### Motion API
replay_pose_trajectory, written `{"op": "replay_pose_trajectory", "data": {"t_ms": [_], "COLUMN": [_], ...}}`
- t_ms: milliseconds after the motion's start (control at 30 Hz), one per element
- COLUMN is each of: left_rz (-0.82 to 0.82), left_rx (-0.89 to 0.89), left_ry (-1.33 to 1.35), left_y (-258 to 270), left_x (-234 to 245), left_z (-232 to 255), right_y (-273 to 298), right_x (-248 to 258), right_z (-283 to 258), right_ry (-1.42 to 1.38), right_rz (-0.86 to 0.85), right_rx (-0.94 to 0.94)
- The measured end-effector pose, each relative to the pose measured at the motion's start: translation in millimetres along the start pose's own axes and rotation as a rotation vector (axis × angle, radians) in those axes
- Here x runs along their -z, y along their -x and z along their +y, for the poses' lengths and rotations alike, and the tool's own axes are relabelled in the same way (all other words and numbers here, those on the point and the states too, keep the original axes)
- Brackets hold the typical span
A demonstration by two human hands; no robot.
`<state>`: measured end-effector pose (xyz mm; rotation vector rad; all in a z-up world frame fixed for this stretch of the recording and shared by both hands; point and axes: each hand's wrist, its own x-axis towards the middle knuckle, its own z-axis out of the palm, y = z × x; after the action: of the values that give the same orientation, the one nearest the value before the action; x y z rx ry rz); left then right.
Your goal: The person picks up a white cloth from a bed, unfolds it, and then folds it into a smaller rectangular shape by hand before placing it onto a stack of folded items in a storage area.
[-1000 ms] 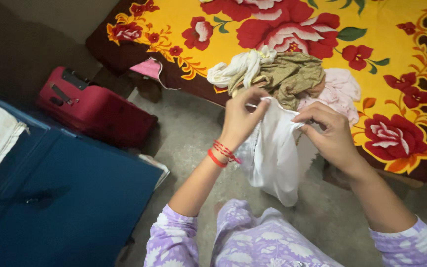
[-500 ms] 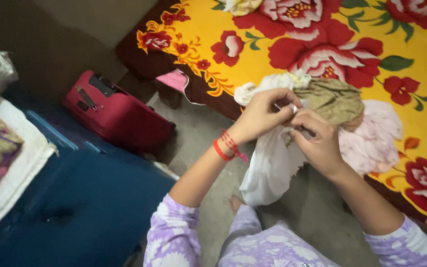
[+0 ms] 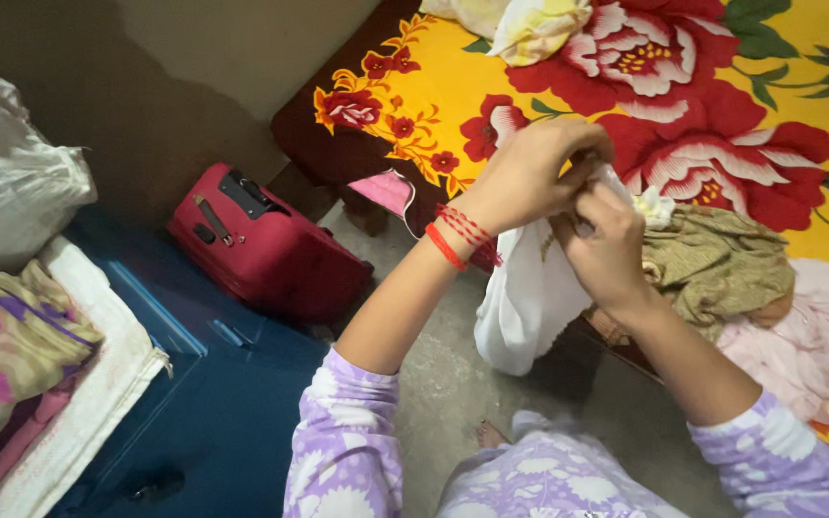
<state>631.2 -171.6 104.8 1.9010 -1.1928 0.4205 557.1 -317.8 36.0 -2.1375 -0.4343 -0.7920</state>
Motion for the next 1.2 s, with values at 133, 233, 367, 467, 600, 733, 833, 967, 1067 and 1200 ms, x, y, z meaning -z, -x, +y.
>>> {"op": "replay_pose_trajectory", "data": {"t_ms": [133, 233, 367, 467, 600, 733, 833, 967, 1067, 1200], "left_rz": [0.089, 0.117, 0.121, 0.12, 0.102, 0.061, 0.086, 0.056, 0.031, 0.029], "left_rx": [-0.032, 0.047, 0.088, 0.112, 0.156, 0.313, 0.363, 0.462, 0.541, 0.59], "left_ry": [-0.173, -0.317, -0.317, -0.315, -0.268, -0.197, -0.194, -0.189, -0.187, -0.128], "left_y": [0.8, -4.6, -8.0, -12.6, -22.1, -27.9, -22.9, -10.1, -2.6, 10.4], "left_x": [13.3, 20.5, 29.2, 29.2, 29.3, 21.0, 11.4, -5.0, -15.8, -28.8], "left_z": [-29.5, -55.2, -102.8, -145.7, -205.5, -268.8, -315.5, -366.2, -395.7, -424.3], "right_y": [-39.2, -64.7, -90.2, -108.7, -134.1, -160.3, -171.5, -174.9, -172.0, -164.0], "right_x": [-26.3, -48.4, -86.1, -114.9, -153.1, -197.0, -224.8, -259.5, -277.3, -290.8], "right_z": [4.3, 14.5, 39.7, 68.4, 113.0, 168.0, 207.6, 246.2, 270.0, 293.4], "right_ry": [-0.061, -0.153, -0.165, -0.174, -0.164, -0.091, -0.067, -0.099, -0.115, -0.107], "right_rz": [-0.002, -0.018, -0.033, -0.035, -0.069, -0.142, -0.196, -0.331, -0.369, -0.478], "right_rx": [0.089, 0.143, 0.124, 0.115, 0.059, 0.022, 0.071, -0.015, -0.031, -0.182]}}
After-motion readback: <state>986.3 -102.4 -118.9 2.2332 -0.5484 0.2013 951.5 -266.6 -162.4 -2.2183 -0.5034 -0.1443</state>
